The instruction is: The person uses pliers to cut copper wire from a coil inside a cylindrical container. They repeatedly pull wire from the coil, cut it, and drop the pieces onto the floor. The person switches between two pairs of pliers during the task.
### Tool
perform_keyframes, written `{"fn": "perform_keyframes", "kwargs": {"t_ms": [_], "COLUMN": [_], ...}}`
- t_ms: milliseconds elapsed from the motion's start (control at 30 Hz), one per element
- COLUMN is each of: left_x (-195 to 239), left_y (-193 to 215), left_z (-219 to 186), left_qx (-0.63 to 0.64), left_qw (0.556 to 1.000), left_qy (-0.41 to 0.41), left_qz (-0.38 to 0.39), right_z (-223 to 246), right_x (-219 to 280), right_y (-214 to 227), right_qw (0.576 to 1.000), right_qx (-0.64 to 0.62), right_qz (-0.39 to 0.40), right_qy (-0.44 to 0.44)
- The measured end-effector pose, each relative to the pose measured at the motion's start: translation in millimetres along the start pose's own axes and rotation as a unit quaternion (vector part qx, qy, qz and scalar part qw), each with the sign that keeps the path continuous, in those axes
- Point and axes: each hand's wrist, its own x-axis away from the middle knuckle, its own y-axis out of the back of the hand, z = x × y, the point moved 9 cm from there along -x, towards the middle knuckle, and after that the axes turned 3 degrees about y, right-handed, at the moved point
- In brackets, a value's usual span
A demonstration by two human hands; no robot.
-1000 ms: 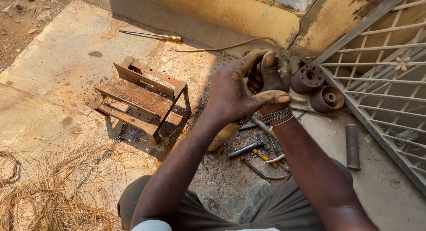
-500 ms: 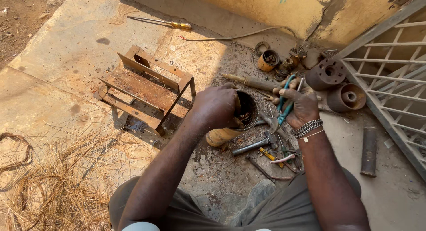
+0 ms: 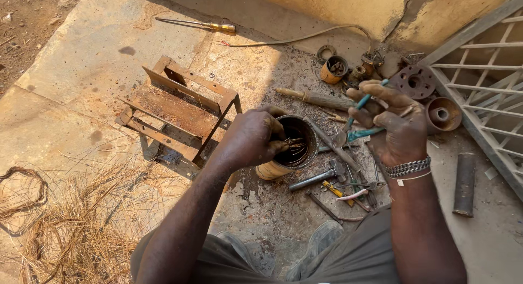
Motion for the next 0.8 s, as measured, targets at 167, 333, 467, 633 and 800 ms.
{"fn": "perform_keyframes", "kwargs": {"t_ms": [167, 333, 467, 633, 800], "left_x": [-3, -3, -3, -2, -2], "left_y": [0, 0, 2, 0, -2], "left_z": [1, 4, 0, 4, 3], "left_qx": [0.039, 0.034, 0.031, 0.031, 0.037], "left_qw": [0.999, 0.999, 0.999, 0.999, 0.999], "left_qy": [-0.013, 0.016, 0.004, 0.017, 0.003], "left_qz": [0.014, 0.035, 0.025, 0.03, 0.024], "right_z": [76, 56, 35, 21, 15], "right_x": [31, 52, 53, 48, 46], "right_y": [-78, -127, -131, -130, -130], "right_qw": [0.972, 0.956, 0.963, 0.965, 0.966], "right_qx": [-0.072, -0.037, -0.027, -0.041, -0.05], "right_qz": [0.174, 0.244, 0.223, 0.223, 0.227], "right_qy": [0.137, 0.157, 0.148, 0.129, 0.112]}}
